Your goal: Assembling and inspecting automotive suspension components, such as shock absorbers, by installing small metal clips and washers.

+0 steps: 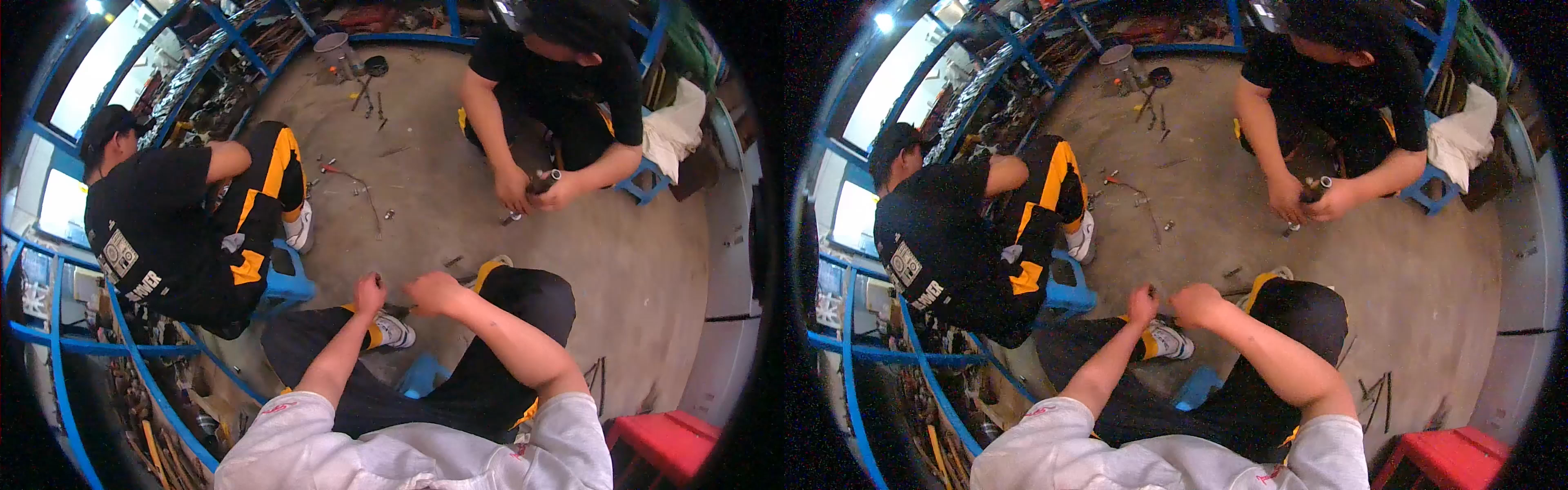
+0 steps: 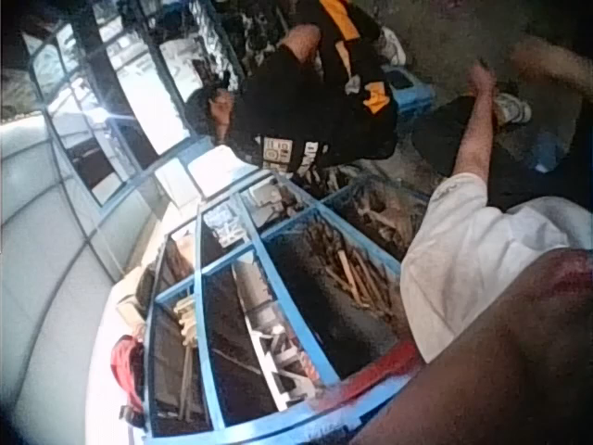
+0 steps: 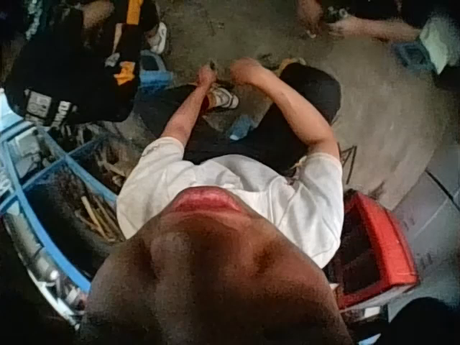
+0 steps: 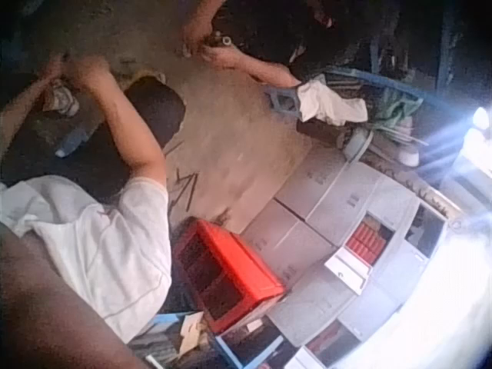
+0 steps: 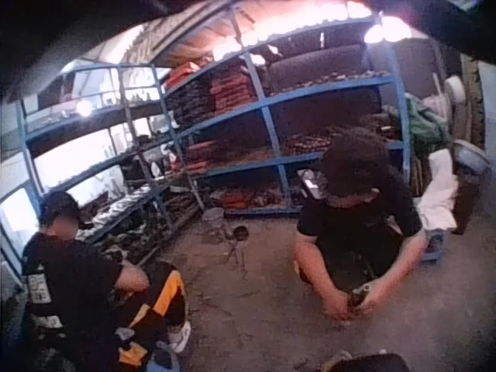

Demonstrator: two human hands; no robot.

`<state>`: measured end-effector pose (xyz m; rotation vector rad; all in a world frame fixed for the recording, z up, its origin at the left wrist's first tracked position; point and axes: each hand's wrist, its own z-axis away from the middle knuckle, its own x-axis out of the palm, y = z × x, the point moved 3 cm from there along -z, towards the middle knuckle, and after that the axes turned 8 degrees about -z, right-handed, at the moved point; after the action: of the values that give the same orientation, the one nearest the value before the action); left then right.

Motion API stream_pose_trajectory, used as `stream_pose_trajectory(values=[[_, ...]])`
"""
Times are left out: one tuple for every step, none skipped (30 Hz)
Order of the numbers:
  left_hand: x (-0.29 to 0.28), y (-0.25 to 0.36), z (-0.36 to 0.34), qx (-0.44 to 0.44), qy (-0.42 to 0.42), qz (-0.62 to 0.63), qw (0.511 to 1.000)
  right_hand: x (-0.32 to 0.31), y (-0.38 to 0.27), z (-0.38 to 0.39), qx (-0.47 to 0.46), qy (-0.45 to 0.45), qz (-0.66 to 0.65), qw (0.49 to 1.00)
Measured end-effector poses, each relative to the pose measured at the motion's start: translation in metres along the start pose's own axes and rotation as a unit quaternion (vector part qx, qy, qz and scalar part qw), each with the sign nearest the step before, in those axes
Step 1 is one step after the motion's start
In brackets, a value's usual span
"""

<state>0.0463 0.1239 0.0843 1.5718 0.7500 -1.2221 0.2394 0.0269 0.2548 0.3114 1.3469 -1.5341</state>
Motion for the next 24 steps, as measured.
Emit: stream_pose_trajectory(values=[[-0.002, 0.001, -0.008, -0.037, -0.010, -0.023, 0.999, -0.003, 0.000, 0.002, -0.002, -0.002, 0.002, 1.000], [-0.003, 0.002, -0.011, -0.074, -0.020, -0.046, 0.996, -0.006, -0.001, 0.006, 0.013, -0.007, -0.009, 1.000], [-0.002, -0.002, -0.015, -0.075, -0.016, -0.045, 0.996, -0.010, -0.002, 0.009, 0.026, -0.010, -0.017, 0.999], [-0.002, -0.007, -0.017, -0.095, -0.008, -0.032, 0.995, -0.007, -0.001, 0.007, 0.023, -0.010, -0.013, 1.000], [0.000, -0.012, -0.020, -0.115, -0.001, -0.018, 0.993, 0.001, 0.002, 0.003, 0.017, 0.005, -0.002, 1.000], [0.002, -0.014, -0.018, -0.118, -0.001, -0.018, 0.993, 0.001, -0.001, 0.004, 0.011, 0.016, 0.005, 1.000], [0.003, -0.016, -0.016, -0.118, 0.006, -0.022, 0.993, 0.000, -0.001, 0.004, 0.009, 0.013, 0.006, 1.000], [0.005, -0.018, -0.013, -0.118, 0.013, -0.026, 0.993, -0.001, -0.002, 0.004, 0.006, 0.011, 0.009, 1.000], [0.005, -0.013, -0.010, -0.118, 0.009, -0.024, 0.993, -0.003, -0.002, 0.006, 0.007, 0.009, 0.011, 1.000], [0.003, -0.008, -0.005, -0.100, 0.016, -0.014, 0.995, -0.002, -0.001, 0.005, 0.010, 0.006, 0.009, 1.000], [0.002, -0.003, 0.000, -0.083, 0.024, -0.003, 0.996, 0.000, 0.000, 0.004, 0.009, 0.008, 0.007, 1.000], [-0.001, 0.003, 0.008, -0.084, 0.021, 0.000, 0.996, 0.000, 0.000, 0.004, 0.008, 0.010, 0.005, 1.000], [-0.001, 0.009, 0.015, -0.068, -0.009, -0.008, 0.998, 0.001, 0.001, 0.003, 0.010, 0.007, 0.005, 1.000], [-0.001, 0.017, 0.023, -0.052, -0.040, -0.015, 0.998, 0.001, 0.002, 0.002, 0.009, 0.008, 0.004, 1.000], [-0.005, 0.026, 0.033, -0.054, -0.041, -0.013, 0.998, 0.002, 0.001, 0.001, 0.006, 0.008, 0.003, 1.000], [-0.007, 0.038, 0.045, -0.046, -0.044, -0.019, 0.998, 0.002, 0.000, 0.001, 0.005, 0.004, 0.004, 1.000], [-0.005, 0.048, 0.057, -0.037, -0.047, -0.026, 0.998, 0.001, -0.001, 0.001, 0.011, 0.013, -0.010, 1.000], [0.002, 0.048, 0.070, -0.040, -0.043, -0.023, 0.998, -0.003, -0.003, 0.002, 0.016, 0.025, -0.022, 0.999], [0.015, 0.044, 0.086, 0.012, -0.061, -0.044, 0.997, -0.004, -0.008, 0.001, 0.008, 0.024, -0.018, 1.000], [0.026, 0.044, 0.099, 0.067, -0.080, -0.063, 0.993, -0.003, -0.009, -0.001, 0.002, 0.015, -0.009, 1.000], [0.028, 0.056, 0.110, 0.071, -0.083, -0.058, 0.992, 0.000, -0.003, 0.000, 0.006, 0.007, -0.004, 1.000], [0.024, 0.076, 0.122, 0.103, -0.120, -0.035, 0.987, 0.006, 0.004, 0.002, 0.016, 0.006, -0.005, 1.000], [0.022, 0.090, 0.133, 0.132, -0.154, -0.015, 0.979, 0.010, 0.009, 0.003, 0.021, 0.019, -0.005, 1.000], [0.028, 0.090, 0.143, 0.132, -0.152, -0.014, 0.979, 0.010, 0.008, 0.002, 0.020, 0.032, -0.003, 0.999]])
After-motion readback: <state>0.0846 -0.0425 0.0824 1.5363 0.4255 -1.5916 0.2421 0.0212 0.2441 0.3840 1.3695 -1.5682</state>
